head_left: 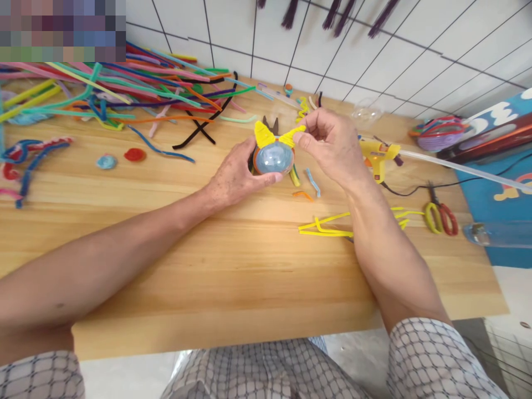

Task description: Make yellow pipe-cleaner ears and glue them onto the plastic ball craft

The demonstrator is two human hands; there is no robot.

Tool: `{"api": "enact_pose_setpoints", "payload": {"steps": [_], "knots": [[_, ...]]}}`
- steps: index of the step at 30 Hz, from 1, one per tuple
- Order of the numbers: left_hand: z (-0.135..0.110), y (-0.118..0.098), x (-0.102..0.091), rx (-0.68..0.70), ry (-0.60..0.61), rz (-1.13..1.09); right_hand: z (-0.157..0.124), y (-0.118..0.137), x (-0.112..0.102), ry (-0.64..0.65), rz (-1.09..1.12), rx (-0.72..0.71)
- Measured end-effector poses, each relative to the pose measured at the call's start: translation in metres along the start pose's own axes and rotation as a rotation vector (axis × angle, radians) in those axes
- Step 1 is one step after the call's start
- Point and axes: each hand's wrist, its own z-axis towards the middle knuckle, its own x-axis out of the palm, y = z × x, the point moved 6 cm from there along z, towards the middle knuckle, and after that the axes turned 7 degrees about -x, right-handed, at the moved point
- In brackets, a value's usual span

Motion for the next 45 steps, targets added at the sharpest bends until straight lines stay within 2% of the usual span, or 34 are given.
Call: {"api": "enact_pose_setpoints", "payload": {"steps": [7,21,31,45], "knots": [[-0.001,-0.003,0.0,0.026,0.017,0.075,-0.001,0.008,0.002,0.021,-0.028,-0.031],[0.0,-0.003,0.0,0.024,0.008,0.072,-0.003,0.013,0.001,0.016,-0.089,0.014],[0.0,0.0,-0.001,0.015,-0.001,0.078,-0.004,0.008,0.001,0.015,-0.063,0.0],[-0.001,-0.005,0.001,0.112,0.006,0.224,0.0,0.007,0.004,0.032,-0.138,-0.097]]}}
